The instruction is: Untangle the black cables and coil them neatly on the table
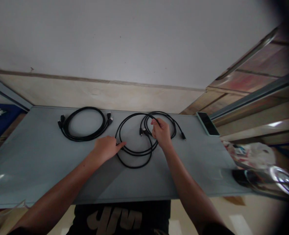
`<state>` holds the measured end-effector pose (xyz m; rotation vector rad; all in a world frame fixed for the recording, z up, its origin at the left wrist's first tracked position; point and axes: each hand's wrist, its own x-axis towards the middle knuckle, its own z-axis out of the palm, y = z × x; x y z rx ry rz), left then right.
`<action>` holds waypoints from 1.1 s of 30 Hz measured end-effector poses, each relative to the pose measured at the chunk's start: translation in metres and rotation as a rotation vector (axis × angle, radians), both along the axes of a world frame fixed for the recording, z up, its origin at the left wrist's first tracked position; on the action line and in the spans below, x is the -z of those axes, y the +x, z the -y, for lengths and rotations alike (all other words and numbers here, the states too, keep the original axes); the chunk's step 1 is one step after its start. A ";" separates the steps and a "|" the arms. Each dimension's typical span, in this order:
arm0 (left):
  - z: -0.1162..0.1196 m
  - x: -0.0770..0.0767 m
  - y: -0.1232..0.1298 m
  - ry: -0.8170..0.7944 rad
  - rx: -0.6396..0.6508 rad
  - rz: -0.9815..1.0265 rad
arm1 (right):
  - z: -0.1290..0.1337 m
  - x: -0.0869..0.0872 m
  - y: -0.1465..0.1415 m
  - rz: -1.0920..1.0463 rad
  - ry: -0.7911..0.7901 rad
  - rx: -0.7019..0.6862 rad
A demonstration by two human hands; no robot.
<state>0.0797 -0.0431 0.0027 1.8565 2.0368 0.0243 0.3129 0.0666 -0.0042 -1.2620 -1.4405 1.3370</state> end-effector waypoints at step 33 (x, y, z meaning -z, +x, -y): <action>-0.031 0.013 -0.019 -0.007 -0.163 1.015 | 0.003 0.000 0.001 0.253 0.028 -0.277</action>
